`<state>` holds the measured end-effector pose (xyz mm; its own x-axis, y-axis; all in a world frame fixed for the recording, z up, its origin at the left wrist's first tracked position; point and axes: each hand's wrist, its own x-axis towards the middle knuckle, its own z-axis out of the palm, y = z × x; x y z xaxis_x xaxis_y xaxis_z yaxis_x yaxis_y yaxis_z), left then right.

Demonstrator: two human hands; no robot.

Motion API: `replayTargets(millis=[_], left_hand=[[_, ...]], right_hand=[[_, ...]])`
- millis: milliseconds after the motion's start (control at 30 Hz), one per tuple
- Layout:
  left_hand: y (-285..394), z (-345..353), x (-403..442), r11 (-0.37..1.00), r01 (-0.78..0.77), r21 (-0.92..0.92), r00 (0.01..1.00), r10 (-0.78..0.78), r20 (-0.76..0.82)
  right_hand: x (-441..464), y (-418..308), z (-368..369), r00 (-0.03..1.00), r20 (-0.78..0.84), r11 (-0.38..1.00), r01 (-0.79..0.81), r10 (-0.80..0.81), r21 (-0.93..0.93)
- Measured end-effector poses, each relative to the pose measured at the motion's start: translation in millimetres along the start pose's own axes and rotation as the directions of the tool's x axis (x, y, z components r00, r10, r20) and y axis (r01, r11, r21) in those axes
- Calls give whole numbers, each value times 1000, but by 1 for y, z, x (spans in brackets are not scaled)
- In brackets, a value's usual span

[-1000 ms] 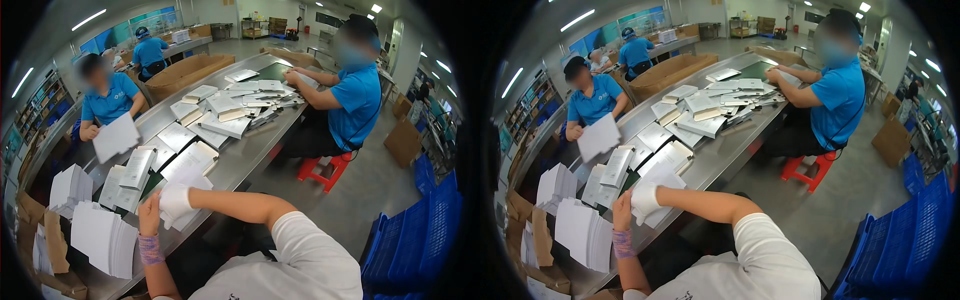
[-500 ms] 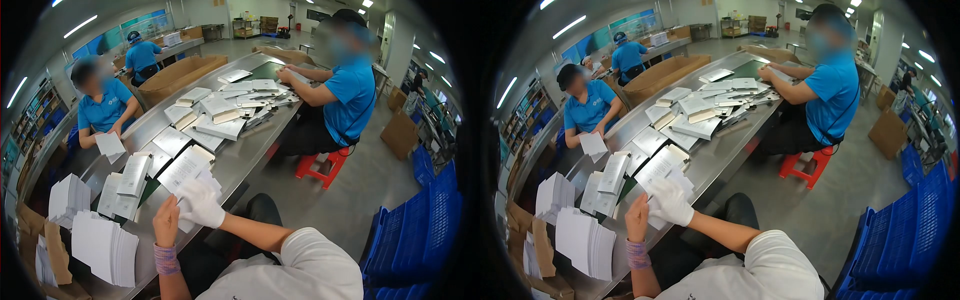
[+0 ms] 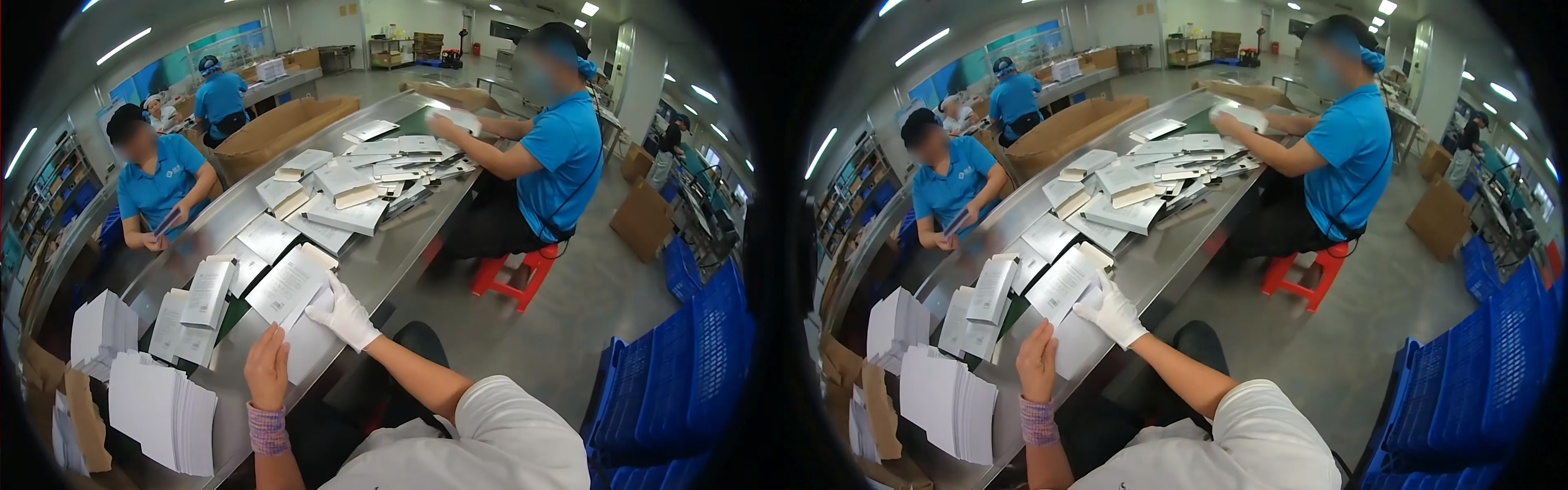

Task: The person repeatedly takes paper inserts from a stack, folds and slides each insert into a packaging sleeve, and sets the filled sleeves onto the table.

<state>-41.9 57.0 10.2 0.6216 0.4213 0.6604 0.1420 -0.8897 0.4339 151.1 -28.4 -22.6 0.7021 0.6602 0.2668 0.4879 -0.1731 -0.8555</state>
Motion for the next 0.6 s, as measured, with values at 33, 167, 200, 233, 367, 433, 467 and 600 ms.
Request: replayTargets(millis=[33,167,200,233,367,433,467,600], left_hand=[[0,0,0,1000,-8,3,1000,8,-1],[1,0,2,999,-29,18,1000,30,-9],[3,0,2,1000,-25,15,1000,25,-17],[6,1,2,1000,-19,11,1000,19,-24],[4,5,-2,999,-35,31,997,37,-67],[-13,6,-6,997,-59,43,995,63,-82],[-31,5,-11,995,65,-72,993,-72,-89],[-68,-24,-20,481,500,-720,696,-718,4]], right_hand=[[0,2,1,1000,0,1000,6,-6,-2],[1,6,4,999,-20,999,33,-33,1],[1,7,4,999,-21,999,37,-37,7],[0,7,4,999,-21,999,41,-40,13],[-1,5,-3,999,41,995,-10,6,97],[0,10,-4,997,78,990,-16,5,141],[4,12,-14,979,200,988,-72,44,133],[4,14,-32,853,521,362,-493,21,792]])
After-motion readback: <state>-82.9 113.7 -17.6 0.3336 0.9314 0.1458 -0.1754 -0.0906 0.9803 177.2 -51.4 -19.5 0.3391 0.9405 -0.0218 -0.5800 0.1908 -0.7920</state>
